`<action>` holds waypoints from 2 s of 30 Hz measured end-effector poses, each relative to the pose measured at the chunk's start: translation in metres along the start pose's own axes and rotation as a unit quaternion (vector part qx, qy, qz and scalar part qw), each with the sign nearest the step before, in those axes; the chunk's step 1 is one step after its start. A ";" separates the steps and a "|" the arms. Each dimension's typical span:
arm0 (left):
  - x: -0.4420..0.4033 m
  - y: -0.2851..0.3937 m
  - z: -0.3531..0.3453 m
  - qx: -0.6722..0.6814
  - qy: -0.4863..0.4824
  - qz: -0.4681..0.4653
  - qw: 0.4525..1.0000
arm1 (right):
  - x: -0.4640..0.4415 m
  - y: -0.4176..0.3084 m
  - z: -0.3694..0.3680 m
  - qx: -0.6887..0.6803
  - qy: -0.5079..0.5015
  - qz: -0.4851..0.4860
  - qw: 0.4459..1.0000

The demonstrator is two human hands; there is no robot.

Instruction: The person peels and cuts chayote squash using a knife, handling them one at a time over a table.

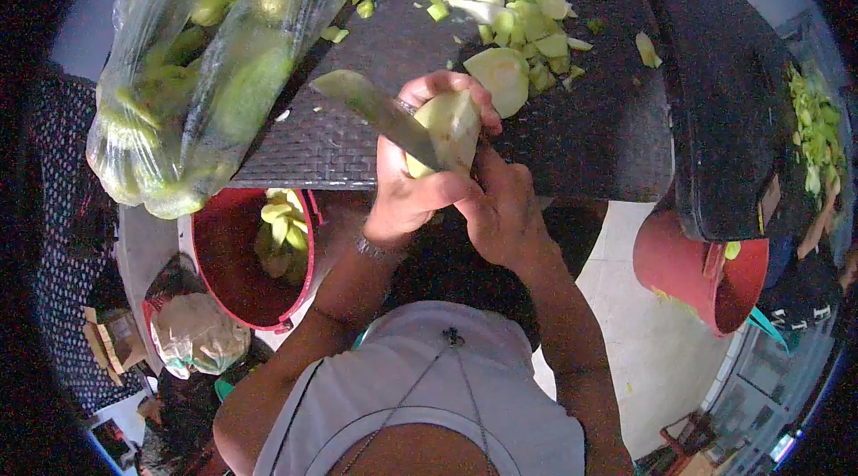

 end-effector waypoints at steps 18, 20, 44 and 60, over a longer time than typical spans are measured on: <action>0.002 -0.002 -0.012 -0.156 0.156 -0.139 0.965 | 0.011 0.002 -0.012 0.457 0.173 0.331 0.807; 0.003 -0.001 -0.013 -0.157 0.179 -0.149 0.960 | 0.008 0.000 -0.014 0.477 0.185 0.330 0.793; -0.016 0.010 0.022 0.207 0.211 0.135 0.946 | -0.027 -0.055 0.034 0.020 0.055 -0.264 0.963; -0.016 0.012 0.017 0.131 0.222 0.164 0.952 | -0.020 -0.049 0.027 0.035 0.016 -0.280 0.959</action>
Point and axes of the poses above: each hand's wrist, its own x-axis away from the middle knuckle, its own z-axis out of the back of the hand, y = z × x, the point moved 3 cm from there along -x, towards the middle knuckle, and after that the axes turned 13 degrees about y, right-handed, at the moved point
